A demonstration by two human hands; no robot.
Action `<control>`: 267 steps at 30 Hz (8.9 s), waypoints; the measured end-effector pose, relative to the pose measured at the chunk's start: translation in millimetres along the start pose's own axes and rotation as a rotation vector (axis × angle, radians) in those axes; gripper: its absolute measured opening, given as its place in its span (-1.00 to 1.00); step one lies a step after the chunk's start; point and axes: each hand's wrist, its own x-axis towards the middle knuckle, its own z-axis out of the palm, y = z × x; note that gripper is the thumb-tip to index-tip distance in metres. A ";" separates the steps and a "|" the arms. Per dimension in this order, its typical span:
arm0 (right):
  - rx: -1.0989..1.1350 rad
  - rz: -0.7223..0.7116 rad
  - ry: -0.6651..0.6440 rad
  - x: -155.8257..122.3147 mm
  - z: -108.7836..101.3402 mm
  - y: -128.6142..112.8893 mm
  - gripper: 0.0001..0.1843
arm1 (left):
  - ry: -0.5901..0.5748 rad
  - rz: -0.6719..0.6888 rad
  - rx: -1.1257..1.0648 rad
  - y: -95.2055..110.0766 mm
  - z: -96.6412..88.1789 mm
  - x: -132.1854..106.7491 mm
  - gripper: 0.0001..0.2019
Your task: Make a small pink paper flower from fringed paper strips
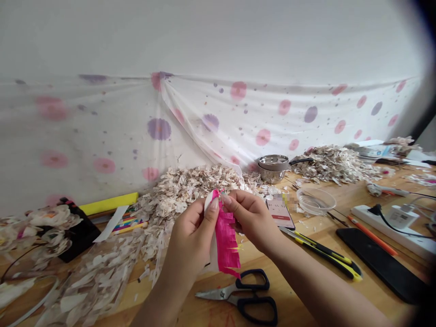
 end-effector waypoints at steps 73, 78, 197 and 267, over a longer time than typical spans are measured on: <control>-0.075 -0.184 -0.010 0.2 -6.3 -0.2 -0.55 | -0.081 -0.013 -0.015 0.1 -3.2 -0.1 -0.68; -0.205 -0.304 -0.041 -3.8 -9.1 1.5 -0.66 | -0.019 0.041 -0.033 -0.6 -1.8 -0.5 -0.71; -0.248 -0.462 -0.061 -0.8 -8.5 -2.0 -0.83 | -0.067 0.207 0.010 0.1 1.1 -7.6 -0.72; -0.163 -0.323 -0.155 1.7 -21.5 -7.7 -0.81 | 0.025 0.091 0.042 3.1 -2.5 -4.9 -0.63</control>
